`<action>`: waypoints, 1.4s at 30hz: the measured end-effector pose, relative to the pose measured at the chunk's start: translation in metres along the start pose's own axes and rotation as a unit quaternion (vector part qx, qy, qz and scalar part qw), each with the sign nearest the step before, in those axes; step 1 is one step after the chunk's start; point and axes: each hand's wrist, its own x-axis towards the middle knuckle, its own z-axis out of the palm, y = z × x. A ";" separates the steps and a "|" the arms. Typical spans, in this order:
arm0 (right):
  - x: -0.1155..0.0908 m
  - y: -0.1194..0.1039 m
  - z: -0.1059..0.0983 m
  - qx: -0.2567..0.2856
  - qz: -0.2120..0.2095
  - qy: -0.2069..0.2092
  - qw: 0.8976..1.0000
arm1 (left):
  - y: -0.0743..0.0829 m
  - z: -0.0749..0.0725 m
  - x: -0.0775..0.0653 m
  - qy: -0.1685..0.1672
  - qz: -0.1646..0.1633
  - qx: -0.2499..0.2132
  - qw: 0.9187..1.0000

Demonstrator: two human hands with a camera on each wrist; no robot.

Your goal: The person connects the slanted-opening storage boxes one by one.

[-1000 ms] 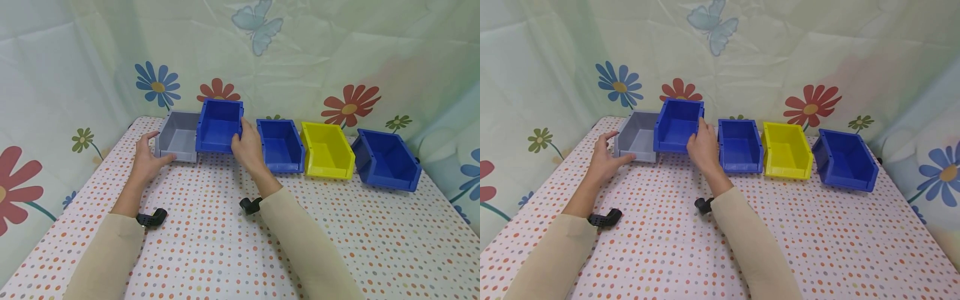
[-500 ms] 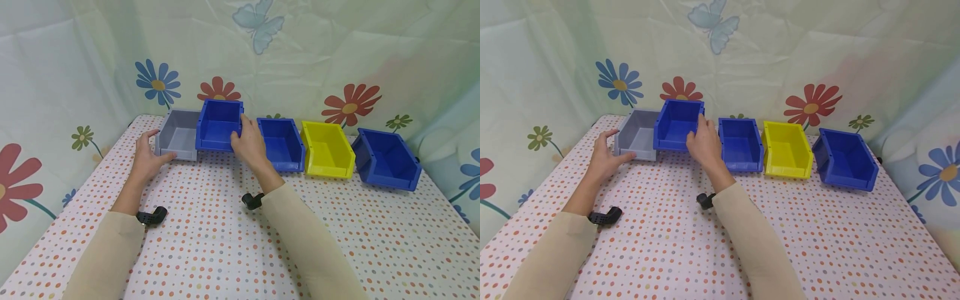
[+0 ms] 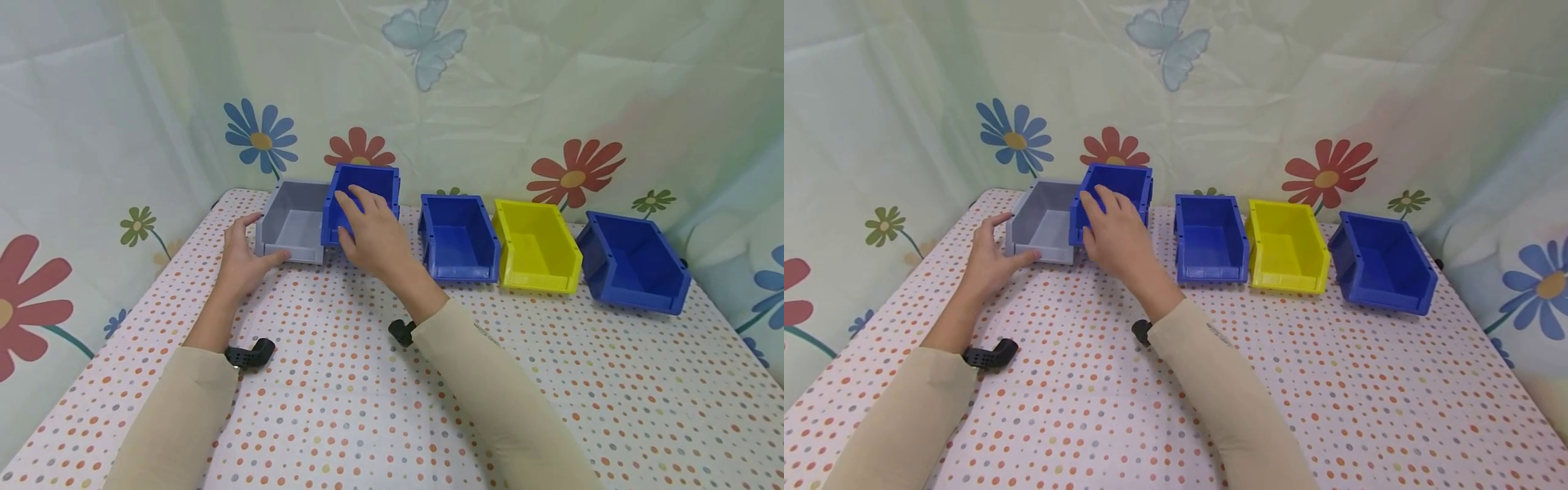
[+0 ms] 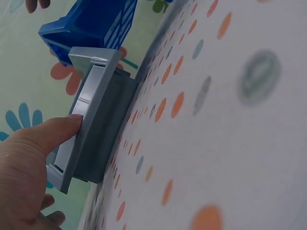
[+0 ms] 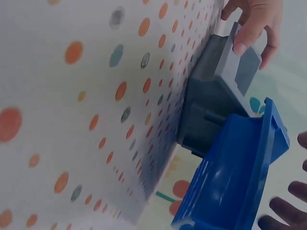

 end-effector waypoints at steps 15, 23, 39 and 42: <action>0.019 -0.008 0.016 0.060 0.011 -0.113 0.992 | 0.001 0.001 0.000 -0.005 0.014 0.013 1.000; 0.019 -0.009 0.016 0.054 0.021 -0.126 0.990 | -0.001 0.000 -0.003 -0.008 0.004 0.014 1.000; 0.021 -0.011 0.023 0.058 0.031 -0.141 0.988 | 0.001 -0.004 -0.003 -0.010 0.007 0.020 1.000; 0.019 -0.008 0.024 0.070 0.033 -0.143 0.987 | 0.000 -0.002 -0.005 -0.012 0.008 0.021 1.000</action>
